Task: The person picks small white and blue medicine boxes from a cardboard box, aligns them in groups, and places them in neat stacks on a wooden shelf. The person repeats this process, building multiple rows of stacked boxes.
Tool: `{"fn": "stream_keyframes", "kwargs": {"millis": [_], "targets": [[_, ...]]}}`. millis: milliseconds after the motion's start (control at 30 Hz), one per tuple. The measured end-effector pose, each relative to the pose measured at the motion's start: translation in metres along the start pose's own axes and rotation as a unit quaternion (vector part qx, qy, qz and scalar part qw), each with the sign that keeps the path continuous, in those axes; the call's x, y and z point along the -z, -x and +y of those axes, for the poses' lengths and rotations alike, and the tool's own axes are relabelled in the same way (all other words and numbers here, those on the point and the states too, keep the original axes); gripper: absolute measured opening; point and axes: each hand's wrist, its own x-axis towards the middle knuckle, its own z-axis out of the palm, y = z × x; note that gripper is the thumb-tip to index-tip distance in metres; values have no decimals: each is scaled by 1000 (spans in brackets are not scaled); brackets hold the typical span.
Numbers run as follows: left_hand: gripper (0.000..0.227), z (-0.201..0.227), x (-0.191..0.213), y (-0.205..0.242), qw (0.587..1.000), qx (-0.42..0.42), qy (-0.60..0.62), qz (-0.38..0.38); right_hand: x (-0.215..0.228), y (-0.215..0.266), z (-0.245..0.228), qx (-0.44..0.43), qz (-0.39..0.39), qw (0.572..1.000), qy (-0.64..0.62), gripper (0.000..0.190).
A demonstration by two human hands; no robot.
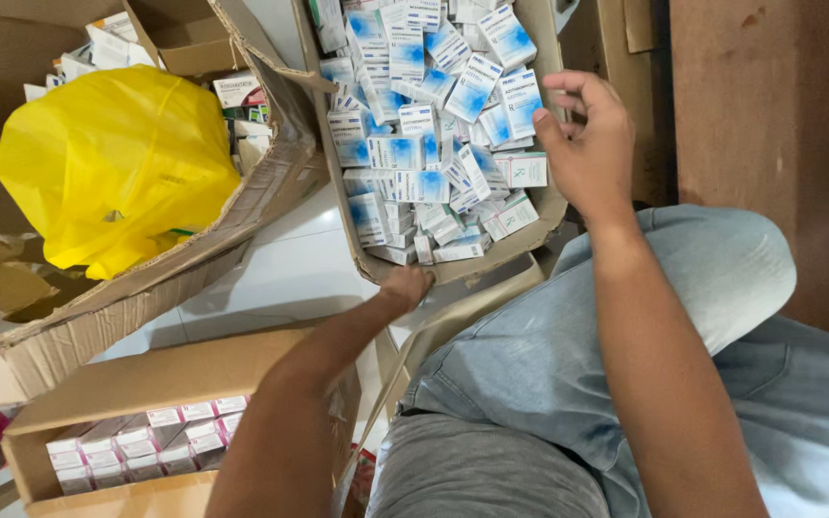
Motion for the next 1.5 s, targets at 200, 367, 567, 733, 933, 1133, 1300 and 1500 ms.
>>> {"fn": "stream_keyframes", "kwargs": {"millis": [200, 367, 567, 733, 933, 1133, 1300, 1500], "targets": [[43, -26, 77, -51, 985, 10, 124, -123, -7, 8, -3, 25, -1, 999, -35, 31], [55, 19, 134, -111, 920, 183, 306, 165, 1, 3, -4, -7, 57, 996, -71, 29], [105, 67, 106, -154, 711, 394, 520, 263, 7, 1, -1, -48, 106, 990, -76, 29], [76, 69, 91, -157, 664, 393, 556, 308, 8, 5, 2, -64, 105, 989, -83, 30], [48, 36, 153, -86, 637, 245, 611, 402, -1, -1, 9, -98, 4, 993, -67, 33], [24, 0, 241, 11, 631, -121, 687, 338, -3, -2, 19, 31, -47, 998, 35, 65], [28, 5, 271, 42, 580, -196, 712, 344, -5, -3, 1, -158, -258, 953, -30, 57], [35, 12, 253, 6, 340, -221, 867, 289, 1, -2, -19, -113, -191, 974, -52, 70]]}}
